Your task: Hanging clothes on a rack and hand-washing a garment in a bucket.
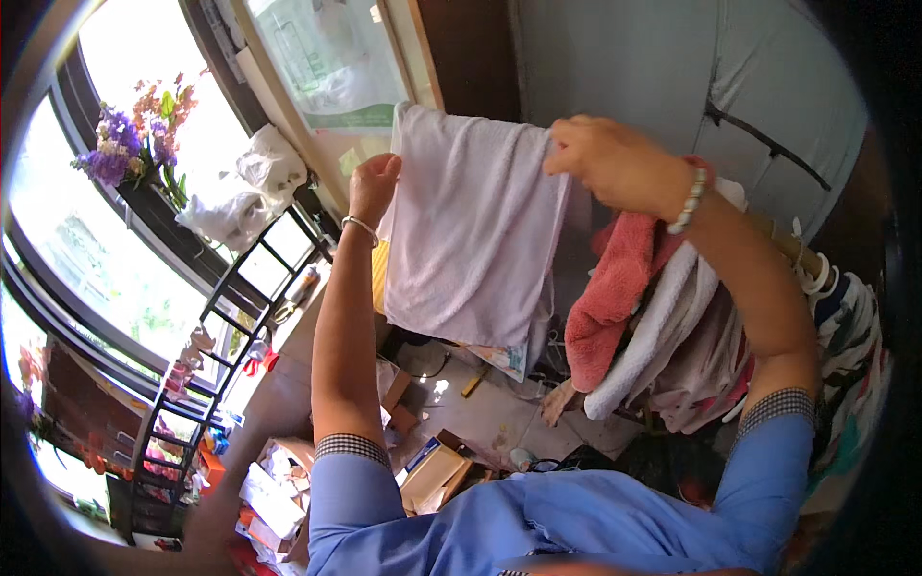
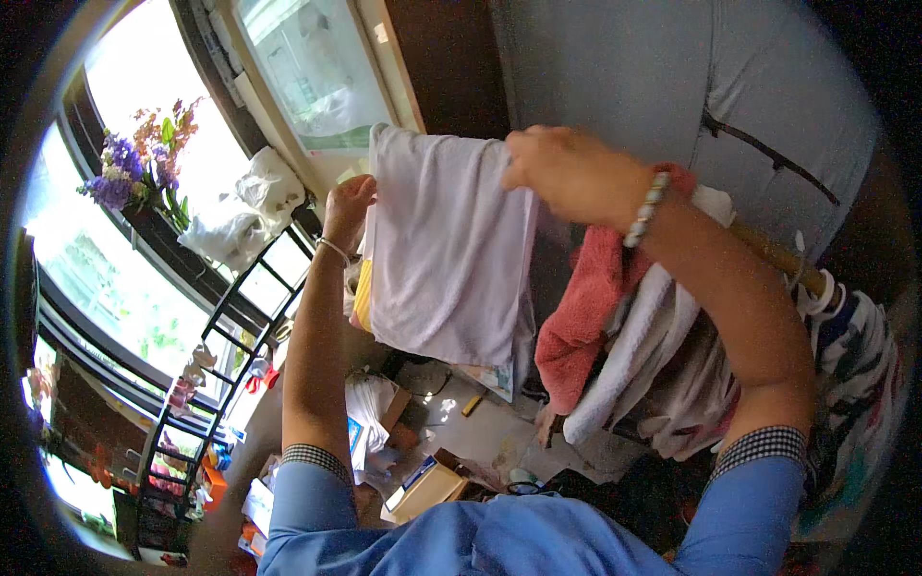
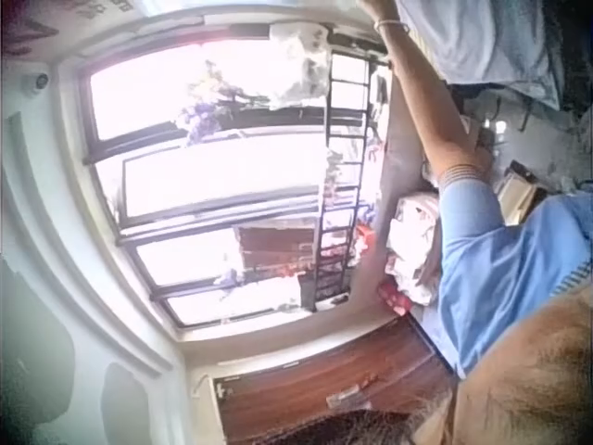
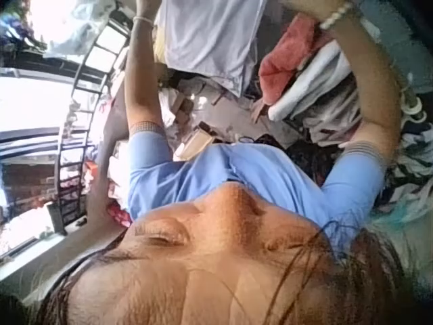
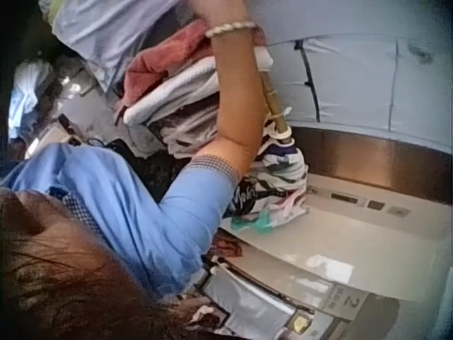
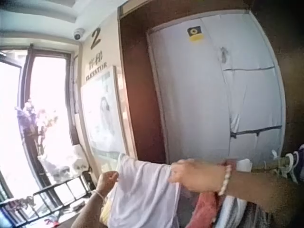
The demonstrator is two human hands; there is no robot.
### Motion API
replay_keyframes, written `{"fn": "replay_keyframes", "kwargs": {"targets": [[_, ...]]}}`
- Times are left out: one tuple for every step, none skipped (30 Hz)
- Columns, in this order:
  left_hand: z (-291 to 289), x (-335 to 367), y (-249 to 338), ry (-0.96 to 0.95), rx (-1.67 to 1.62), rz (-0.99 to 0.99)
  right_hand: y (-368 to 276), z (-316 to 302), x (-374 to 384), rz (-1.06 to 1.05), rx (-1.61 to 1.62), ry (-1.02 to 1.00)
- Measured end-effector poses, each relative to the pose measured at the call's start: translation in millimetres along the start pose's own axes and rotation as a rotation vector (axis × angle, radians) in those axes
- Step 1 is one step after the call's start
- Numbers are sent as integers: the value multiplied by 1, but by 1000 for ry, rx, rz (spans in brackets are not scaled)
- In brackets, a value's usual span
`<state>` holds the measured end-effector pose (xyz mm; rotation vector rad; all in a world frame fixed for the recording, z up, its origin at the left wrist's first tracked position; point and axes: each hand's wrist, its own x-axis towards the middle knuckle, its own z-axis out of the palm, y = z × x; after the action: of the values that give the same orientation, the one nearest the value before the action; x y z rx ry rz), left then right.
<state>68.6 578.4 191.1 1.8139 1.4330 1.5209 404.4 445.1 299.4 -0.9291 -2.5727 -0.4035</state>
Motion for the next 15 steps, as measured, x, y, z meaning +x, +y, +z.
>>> {"fn": "replay_keyframes", "kwargs": {"targets": [[4, 2, 1, 21, 98, 47, 1, 11, 0, -41, -149, 16], [5, 3, 1, 39, 178, 19, 2, 16, -1, -80, -298, 27], [11, 3, 9, 29, 203, 56, 8, 16, -7, -53, -303, 15], [11, 5, 12, 115, 228, 72, 12, 15, -9, -53, -347, 11], [11, 8, 15, 199, 251, 87, 15, 13, -13, -50, -391, 3], [7, 15, 18, 272, 309, 94, 19, 8, -16, -27, -396, -6], [-3, 18, 17, 352, 370, 97, 17, -6, -19, -3, -227, -123], [-13, 19, 8, 341, 313, 83, 13, -16, -22, 22, -47, -242], [-16, 17, 4, 324, 247, 77, 4, -31, -29, 51, -47, -252], [-10, 13, 6, 338, 295, 95, -4, -44, -33, 125, 88, -98], [-5, 6, 6, 355, 343, 113, -8, -52, -40, 195, 217, 62], [-3, -3, 4, 425, 391, 163, -8, -57, -48, 211, 214, 62], [8, -17, 15, 379, 265, 233, -1, -61, -62, 295, 211, 112], [28, -41, 48, 241, 86, 224, 7, -65, -80, 389, 203, 165], [39, -60, 65, 48, -16, 219, 11, -67, -94, 414, 194, 168]]}}
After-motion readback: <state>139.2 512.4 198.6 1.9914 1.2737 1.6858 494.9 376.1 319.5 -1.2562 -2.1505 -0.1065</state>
